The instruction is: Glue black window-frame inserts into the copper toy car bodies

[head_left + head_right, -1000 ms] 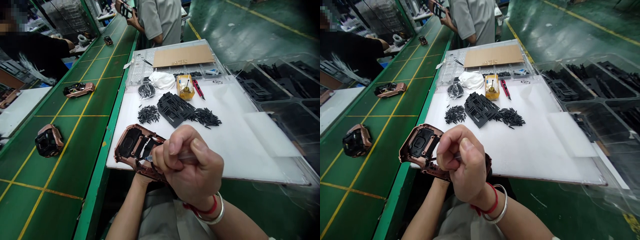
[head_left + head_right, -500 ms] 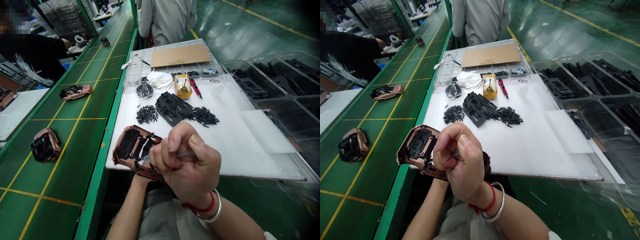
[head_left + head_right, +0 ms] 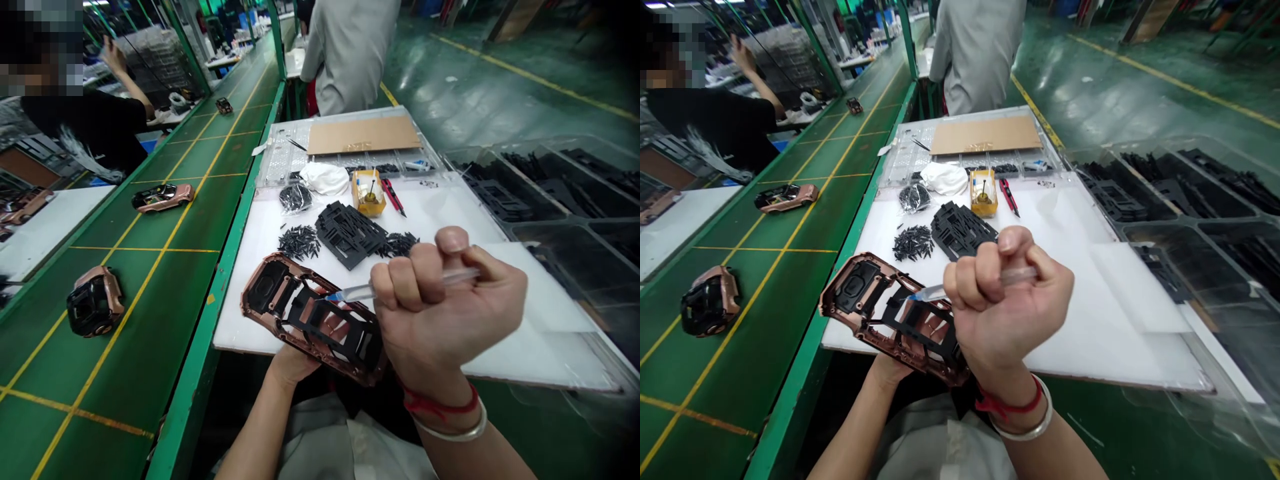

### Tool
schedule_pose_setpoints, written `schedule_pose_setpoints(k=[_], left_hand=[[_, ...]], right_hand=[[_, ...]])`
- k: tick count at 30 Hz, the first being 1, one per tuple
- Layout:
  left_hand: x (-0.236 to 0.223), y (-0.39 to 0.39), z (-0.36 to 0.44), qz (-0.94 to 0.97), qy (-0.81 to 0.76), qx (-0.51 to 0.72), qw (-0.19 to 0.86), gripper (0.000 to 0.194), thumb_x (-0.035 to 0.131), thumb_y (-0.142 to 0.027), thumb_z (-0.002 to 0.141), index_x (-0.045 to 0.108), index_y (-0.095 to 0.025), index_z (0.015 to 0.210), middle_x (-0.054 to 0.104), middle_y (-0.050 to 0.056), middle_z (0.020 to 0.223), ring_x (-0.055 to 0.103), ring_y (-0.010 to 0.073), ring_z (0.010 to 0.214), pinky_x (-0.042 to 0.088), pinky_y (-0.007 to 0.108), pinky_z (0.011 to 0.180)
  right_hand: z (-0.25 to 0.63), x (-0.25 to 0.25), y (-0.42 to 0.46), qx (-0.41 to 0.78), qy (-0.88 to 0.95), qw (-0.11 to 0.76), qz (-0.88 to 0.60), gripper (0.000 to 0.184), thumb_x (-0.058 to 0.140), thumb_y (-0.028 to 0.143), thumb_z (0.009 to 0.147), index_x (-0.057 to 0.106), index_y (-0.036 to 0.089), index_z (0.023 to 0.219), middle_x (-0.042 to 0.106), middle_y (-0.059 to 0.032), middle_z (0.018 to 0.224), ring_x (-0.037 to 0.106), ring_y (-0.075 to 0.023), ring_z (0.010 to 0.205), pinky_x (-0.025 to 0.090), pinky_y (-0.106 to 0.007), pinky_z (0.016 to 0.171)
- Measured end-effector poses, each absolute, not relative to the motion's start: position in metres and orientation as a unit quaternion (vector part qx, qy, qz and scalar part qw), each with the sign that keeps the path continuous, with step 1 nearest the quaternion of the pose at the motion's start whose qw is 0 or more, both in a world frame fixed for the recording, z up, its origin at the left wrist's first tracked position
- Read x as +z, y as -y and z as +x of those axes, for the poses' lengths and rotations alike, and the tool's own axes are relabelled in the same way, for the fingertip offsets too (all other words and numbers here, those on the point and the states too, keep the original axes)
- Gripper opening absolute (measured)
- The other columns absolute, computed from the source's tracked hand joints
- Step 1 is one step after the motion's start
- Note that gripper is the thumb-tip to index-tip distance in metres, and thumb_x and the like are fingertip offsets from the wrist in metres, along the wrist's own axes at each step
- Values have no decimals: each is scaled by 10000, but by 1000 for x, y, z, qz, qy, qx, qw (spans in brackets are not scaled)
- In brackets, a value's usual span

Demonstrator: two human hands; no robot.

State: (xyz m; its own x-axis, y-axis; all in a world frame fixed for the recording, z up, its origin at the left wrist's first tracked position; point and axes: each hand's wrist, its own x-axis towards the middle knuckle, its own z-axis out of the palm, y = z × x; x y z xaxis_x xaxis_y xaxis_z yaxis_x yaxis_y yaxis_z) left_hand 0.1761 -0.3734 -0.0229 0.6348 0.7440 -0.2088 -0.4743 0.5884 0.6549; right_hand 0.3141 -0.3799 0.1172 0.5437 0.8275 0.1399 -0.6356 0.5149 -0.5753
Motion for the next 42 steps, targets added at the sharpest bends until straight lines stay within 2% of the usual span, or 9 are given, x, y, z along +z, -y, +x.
schedule_pose_setpoints(k=[2,4,9,14,25,34,39,42], left_hand=[[-21,374,180,288,-190,369,863,863,843,-557,555,508,-284,1302,523,76,1330,483,301,1245,375,451,1081],[-18,374,182,288,-161,383,863,963,883,-533,475,487,-315,1325,523,74,1334,469,310,1264,340,442,1106],[-6,381,181,259,-170,387,869,859,821,-542,599,496,-233,1331,555,129,1275,499,306,1234,357,462,1095],[5,391,179,249,-189,376,872,786,771,-555,669,504,-208,1321,570,143,1248,530,300,1189,419,458,1037],[9,397,175,251,-221,370,867,769,799,-567,621,542,-238,1266,601,118,1207,554,274,1163,445,452,1022],[10,399,174,254,-214,365,870,753,791,-548,641,535,-231,1274,593,126,1226,541,296,1192,453,438,1018],[9,400,174,250,-213,366,871,690,780,-547,654,558,-249,1236,603,118,1230,550,298,1192,457,445,1017],[8,400,173,247,-219,366,870,723,777,-547,660,541,-235,1268,593,132,1252,552,297,1192,447,448,1032]], right_hand=[[320,114,379,410,247,845,-240,266,297,255,901,506,199,745,209,79,449,126,-81,345,283,-201,359],[323,112,378,398,297,837,-228,306,273,260,914,531,197,762,227,72,461,145,-80,357,297,-202,375],[320,115,372,408,383,804,-200,315,275,256,898,562,196,782,219,67,481,151,-81,379,298,-211,408],[313,113,364,436,398,774,-229,288,318,284,896,547,194,746,205,73,474,156,-77,367,254,-195,404],[306,105,363,439,398,766,-251,277,333,289,894,533,184,733,206,77,467,149,-74,366,223,-170,395],[307,102,365,433,398,766,-260,273,323,285,896,524,188,739,214,77,464,162,-77,357,224,-172,391],[303,100,363,417,409,765,-271,263,358,286,893,548,186,741,224,72,466,177,-78,368,243,-188,407],[302,112,368,400,417,770,-270,277,372,286,910,558,191,728,225,68,467,186,-80,375,268,-215,427]])
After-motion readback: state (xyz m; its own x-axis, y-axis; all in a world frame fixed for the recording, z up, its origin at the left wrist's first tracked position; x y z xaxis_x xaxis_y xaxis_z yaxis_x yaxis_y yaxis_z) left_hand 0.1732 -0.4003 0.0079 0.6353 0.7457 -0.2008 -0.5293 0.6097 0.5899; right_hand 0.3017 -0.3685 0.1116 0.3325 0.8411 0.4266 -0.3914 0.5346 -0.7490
